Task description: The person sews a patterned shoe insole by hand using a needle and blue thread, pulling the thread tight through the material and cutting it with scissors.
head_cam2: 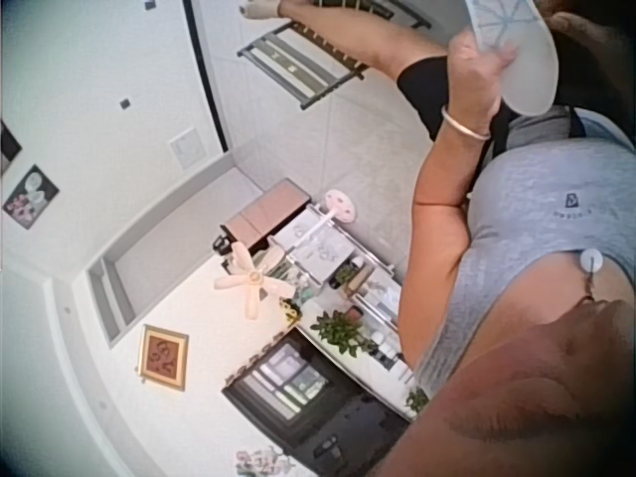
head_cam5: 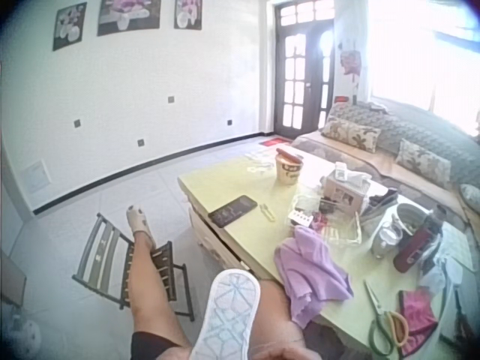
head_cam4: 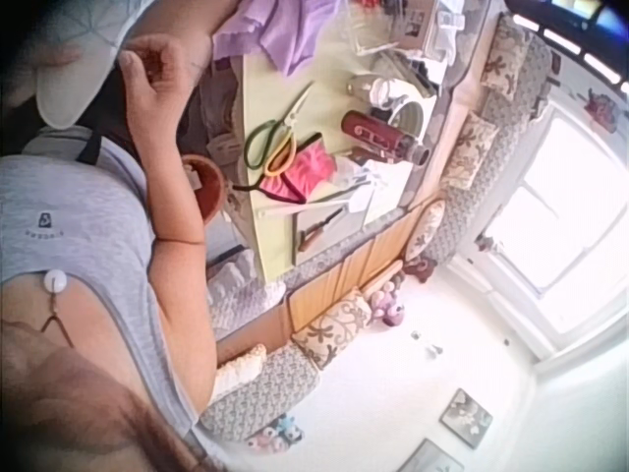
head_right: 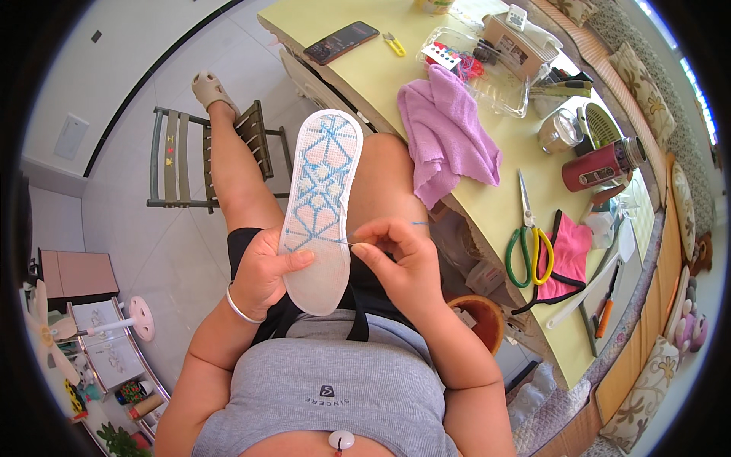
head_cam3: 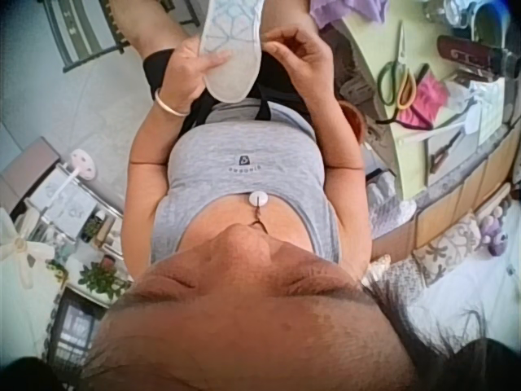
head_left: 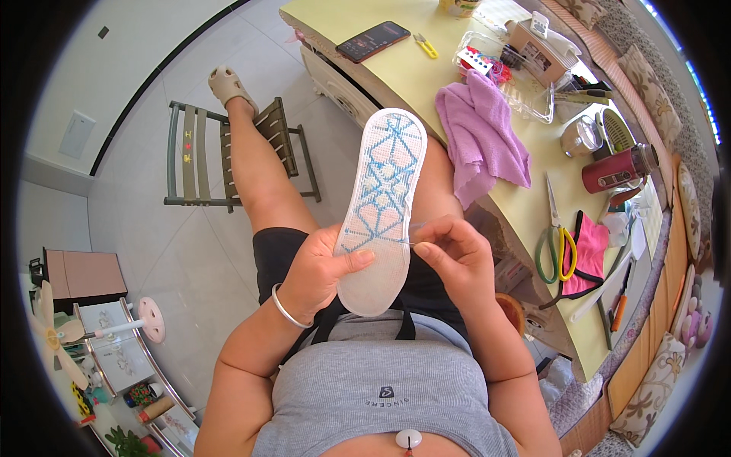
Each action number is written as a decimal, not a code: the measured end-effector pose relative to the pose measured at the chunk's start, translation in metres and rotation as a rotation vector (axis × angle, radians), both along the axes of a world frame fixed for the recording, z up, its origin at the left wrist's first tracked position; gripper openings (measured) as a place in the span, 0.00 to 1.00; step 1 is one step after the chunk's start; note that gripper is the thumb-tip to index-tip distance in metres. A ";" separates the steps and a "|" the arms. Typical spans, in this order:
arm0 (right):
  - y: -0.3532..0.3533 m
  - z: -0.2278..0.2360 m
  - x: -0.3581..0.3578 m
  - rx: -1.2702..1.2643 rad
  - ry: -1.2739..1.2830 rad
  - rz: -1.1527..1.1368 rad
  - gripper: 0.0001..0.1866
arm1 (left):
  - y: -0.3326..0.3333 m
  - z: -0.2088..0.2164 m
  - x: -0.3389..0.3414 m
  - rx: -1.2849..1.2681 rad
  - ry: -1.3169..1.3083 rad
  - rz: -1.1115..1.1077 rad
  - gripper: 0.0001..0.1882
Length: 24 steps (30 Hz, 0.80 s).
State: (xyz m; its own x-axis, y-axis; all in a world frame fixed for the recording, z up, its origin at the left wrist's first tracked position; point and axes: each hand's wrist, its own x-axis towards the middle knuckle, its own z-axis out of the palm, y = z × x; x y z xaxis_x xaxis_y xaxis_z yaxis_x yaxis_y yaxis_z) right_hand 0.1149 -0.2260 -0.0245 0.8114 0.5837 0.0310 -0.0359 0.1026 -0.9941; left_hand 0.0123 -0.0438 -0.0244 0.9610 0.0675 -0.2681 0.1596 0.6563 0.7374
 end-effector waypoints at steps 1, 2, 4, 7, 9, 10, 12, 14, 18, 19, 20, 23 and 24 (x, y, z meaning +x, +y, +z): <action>-0.002 0.000 0.002 0.051 0.084 0.002 0.04 | 0.000 0.001 0.001 0.002 -0.008 0.017 0.19; -0.007 -0.003 0.008 0.033 -0.001 0.048 0.04 | 0.000 0.002 0.001 0.013 -0.011 0.012 0.20; -0.008 -0.004 0.009 0.019 -0.005 0.057 0.04 | 0.002 0.004 0.001 0.036 -0.018 0.001 0.20; -0.010 -0.008 0.010 0.018 0.054 0.096 0.04 | 0.001 0.004 -0.001 0.054 -0.009 0.007 0.20; -0.010 -0.011 0.010 0.056 0.096 0.128 0.04 | 0.001 0.004 -0.002 0.067 -0.005 -0.006 0.19; -0.011 -0.013 0.011 0.090 0.107 0.141 0.03 | 0.001 0.004 -0.002 0.074 -0.003 -0.012 0.19; -0.009 -0.012 0.009 0.112 0.136 0.127 0.03 | 0.000 0.005 -0.002 0.098 -0.001 0.012 0.18; -0.007 -0.004 0.003 0.086 0.169 0.068 0.03 | 0.000 0.005 -0.002 0.116 -0.002 0.021 0.18; -0.006 -0.007 0.000 -0.022 0.064 0.029 0.03 | -0.002 0.006 -0.001 0.119 -0.007 0.021 0.18; -0.007 -0.007 -0.001 -0.050 0.013 0.024 0.03 | -0.002 0.006 -0.001 0.116 -0.008 0.024 0.18; -0.007 -0.006 -0.001 -0.077 -0.037 0.020 0.03 | -0.002 0.006 -0.001 0.097 -0.001 0.018 0.18; 0.002 -0.004 -0.008 0.065 -0.012 -0.038 0.04 | -0.003 0.006 0.000 0.036 0.015 0.000 0.18; 0.002 -0.002 -0.009 0.076 0.001 -0.026 0.04 | -0.004 0.008 0.001 0.014 0.017 -0.006 0.18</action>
State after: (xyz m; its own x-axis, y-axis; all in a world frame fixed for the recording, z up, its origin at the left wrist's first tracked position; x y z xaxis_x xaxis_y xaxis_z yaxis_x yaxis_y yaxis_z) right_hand 0.1063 -0.2236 -0.0269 0.8265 0.5581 0.0737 -0.0328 0.1784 -0.9834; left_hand 0.0137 -0.0480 -0.0168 0.9567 0.0657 -0.2836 0.1761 0.6450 0.7436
